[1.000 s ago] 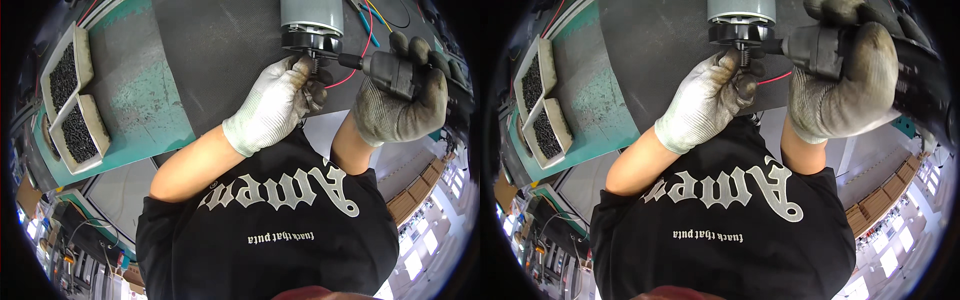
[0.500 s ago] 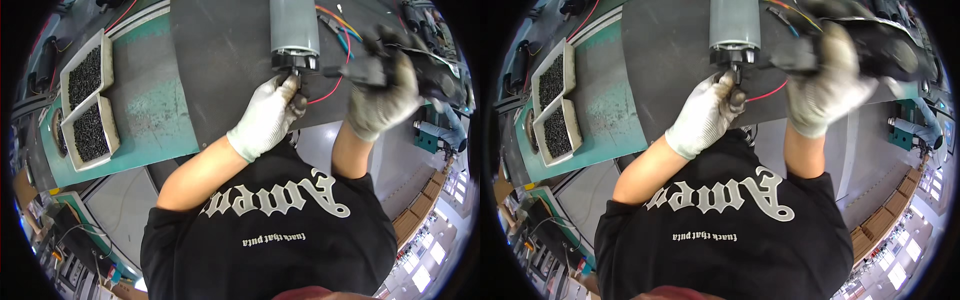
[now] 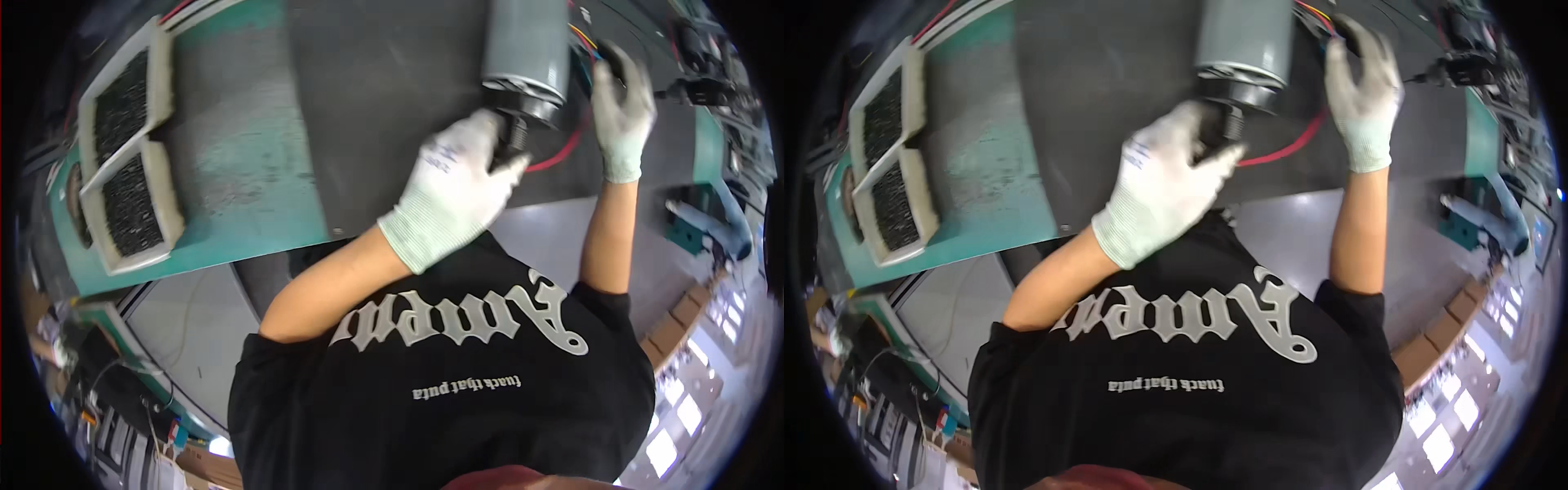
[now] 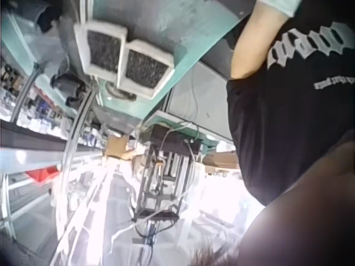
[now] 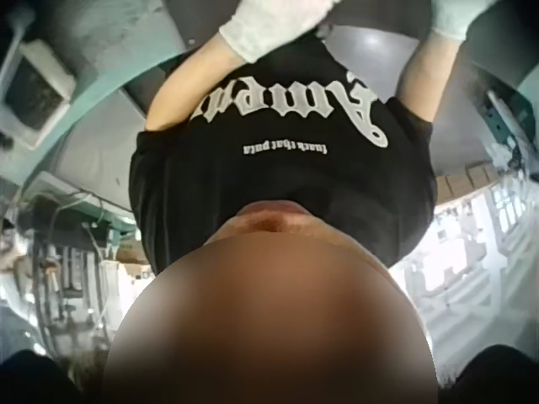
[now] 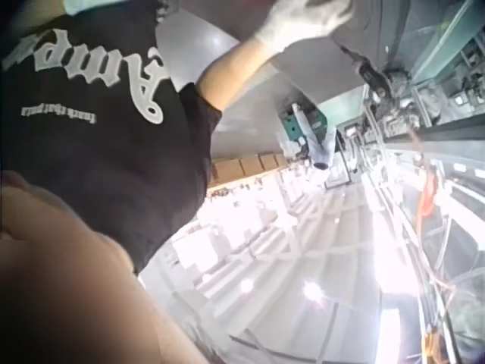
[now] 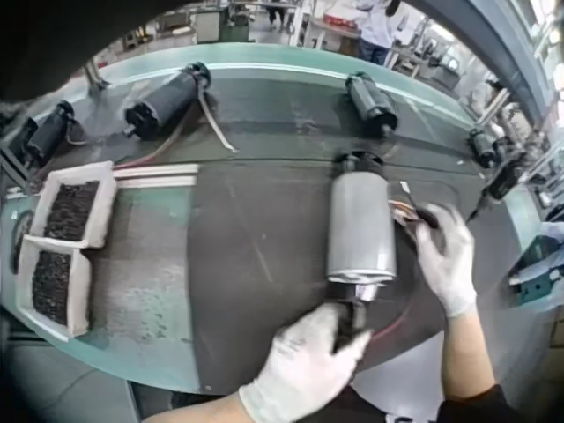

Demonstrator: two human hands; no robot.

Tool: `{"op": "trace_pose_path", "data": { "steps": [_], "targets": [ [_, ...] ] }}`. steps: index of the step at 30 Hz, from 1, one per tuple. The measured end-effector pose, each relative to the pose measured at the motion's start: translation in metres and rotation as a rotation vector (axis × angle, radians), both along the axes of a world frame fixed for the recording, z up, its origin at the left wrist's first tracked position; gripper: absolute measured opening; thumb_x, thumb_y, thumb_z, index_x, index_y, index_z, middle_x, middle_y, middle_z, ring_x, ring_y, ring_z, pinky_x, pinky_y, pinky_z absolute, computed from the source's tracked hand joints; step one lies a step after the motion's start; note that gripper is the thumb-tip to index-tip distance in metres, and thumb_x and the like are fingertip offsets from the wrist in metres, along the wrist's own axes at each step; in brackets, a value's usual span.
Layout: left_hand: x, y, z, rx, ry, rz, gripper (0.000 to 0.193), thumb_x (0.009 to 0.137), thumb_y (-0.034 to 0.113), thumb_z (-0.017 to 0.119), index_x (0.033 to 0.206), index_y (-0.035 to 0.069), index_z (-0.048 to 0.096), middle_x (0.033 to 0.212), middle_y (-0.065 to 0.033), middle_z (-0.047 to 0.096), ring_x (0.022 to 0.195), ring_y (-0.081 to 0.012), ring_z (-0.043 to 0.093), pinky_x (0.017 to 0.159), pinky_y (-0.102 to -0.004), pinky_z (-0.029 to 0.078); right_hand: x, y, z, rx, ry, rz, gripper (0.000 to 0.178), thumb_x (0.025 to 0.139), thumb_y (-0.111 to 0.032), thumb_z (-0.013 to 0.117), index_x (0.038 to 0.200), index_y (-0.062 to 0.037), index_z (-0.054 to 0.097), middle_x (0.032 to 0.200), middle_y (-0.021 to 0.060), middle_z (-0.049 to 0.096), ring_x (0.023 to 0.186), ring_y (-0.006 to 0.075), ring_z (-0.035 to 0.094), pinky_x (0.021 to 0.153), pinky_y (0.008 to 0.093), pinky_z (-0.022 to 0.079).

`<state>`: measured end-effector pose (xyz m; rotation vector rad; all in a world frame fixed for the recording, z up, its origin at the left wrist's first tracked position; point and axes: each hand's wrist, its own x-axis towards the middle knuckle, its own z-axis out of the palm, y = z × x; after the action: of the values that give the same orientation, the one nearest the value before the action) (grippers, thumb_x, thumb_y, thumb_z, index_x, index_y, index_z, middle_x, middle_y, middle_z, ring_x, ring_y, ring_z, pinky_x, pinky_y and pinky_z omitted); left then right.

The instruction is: Assemble cooling fans onto electric motors at a factory assembly line using pliers and an electric screwdriver.

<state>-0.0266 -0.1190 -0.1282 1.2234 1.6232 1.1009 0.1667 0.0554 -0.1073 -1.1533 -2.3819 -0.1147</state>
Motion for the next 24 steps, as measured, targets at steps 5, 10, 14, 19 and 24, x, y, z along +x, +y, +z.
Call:
{"op": "trace_pose_path", "data": {
  "steps": [5, 10, 14, 19, 24],
  "targets": [
    [-0.053, -0.068, 0.008, 0.493, 0.408, 0.022, 0.035, 0.079, 0.018, 0.075, 0.104, -0.002, 0.063, 0.090, -0.0176, 0.064, 0.072, -0.0308, 0.065, 0.062, -0.0386, 0.054, 0.024, 0.037, -0.047, -0.248, -0.173, -0.015, 0.048, 0.096, -0.026, 0.055, 0.141, -0.0096, 0.048, 0.142, 0.0233, 0.045, 0.134, 0.0370, 0.039, 0.112, 0.0434, 0.031],
    [-0.177, -0.150, 0.055, 0.002, 0.807, 0.805, 0.013, 0.084, 0.011, 0.067, 0.093, 0.001, 0.066, 0.088, -0.0139, 0.069, 0.073, -0.0263, 0.067, 0.067, -0.0343, 0.054, 0.048, 0.010, -0.033, -0.151, -0.290, 0.065, 0.048, 0.099, -0.034, 0.051, 0.141, -0.0100, 0.049, 0.148, 0.0219, 0.037, 0.137, 0.0378, 0.035, 0.113, 0.0458, 0.029],
    [-0.313, -0.189, 0.079, -0.218, 1.055, 1.068, 0.019, 0.091, 0.014, 0.059, 0.100, 0.000, 0.068, 0.092, -0.0187, 0.070, 0.087, -0.0321, 0.069, 0.079, -0.0374, 0.052, 0.050, -0.006, -0.015, -0.312, -0.318, -0.023, 0.050, 0.098, -0.037, 0.051, 0.140, -0.0110, 0.050, 0.149, 0.0214, 0.035, 0.140, 0.0383, 0.031, 0.115, 0.0471, 0.025],
    [-0.416, -0.192, 0.047, -0.479, 1.164, 0.850, 0.026, 0.087, 0.020, 0.062, 0.104, 0.001, 0.068, 0.101, -0.0207, 0.069, 0.096, -0.0359, 0.067, 0.086, -0.0411, 0.051, 0.072, 0.025, 0.003, -0.122, -0.619, 0.150, 0.049, 0.097, -0.035, 0.052, 0.138, -0.0092, 0.050, 0.149, 0.0211, 0.037, 0.141, 0.0379, 0.027, 0.115, 0.0480, 0.024],
    [-0.439, -0.173, 0.022, -0.457, 1.122, 0.715, 0.031, 0.086, 0.021, 0.065, 0.111, 0.002, 0.068, 0.105, -0.0201, 0.069, 0.101, -0.0344, 0.066, 0.088, -0.0405, 0.051, 0.078, 0.005, 0.016, -0.246, -0.243, 0.048, 0.043, 0.101, -0.023, 0.048, 0.136, 0.0012, 0.048, 0.146, 0.0210, 0.042, 0.136, 0.0362, 0.039, 0.113, 0.0471, 0.029]
  ]
}}
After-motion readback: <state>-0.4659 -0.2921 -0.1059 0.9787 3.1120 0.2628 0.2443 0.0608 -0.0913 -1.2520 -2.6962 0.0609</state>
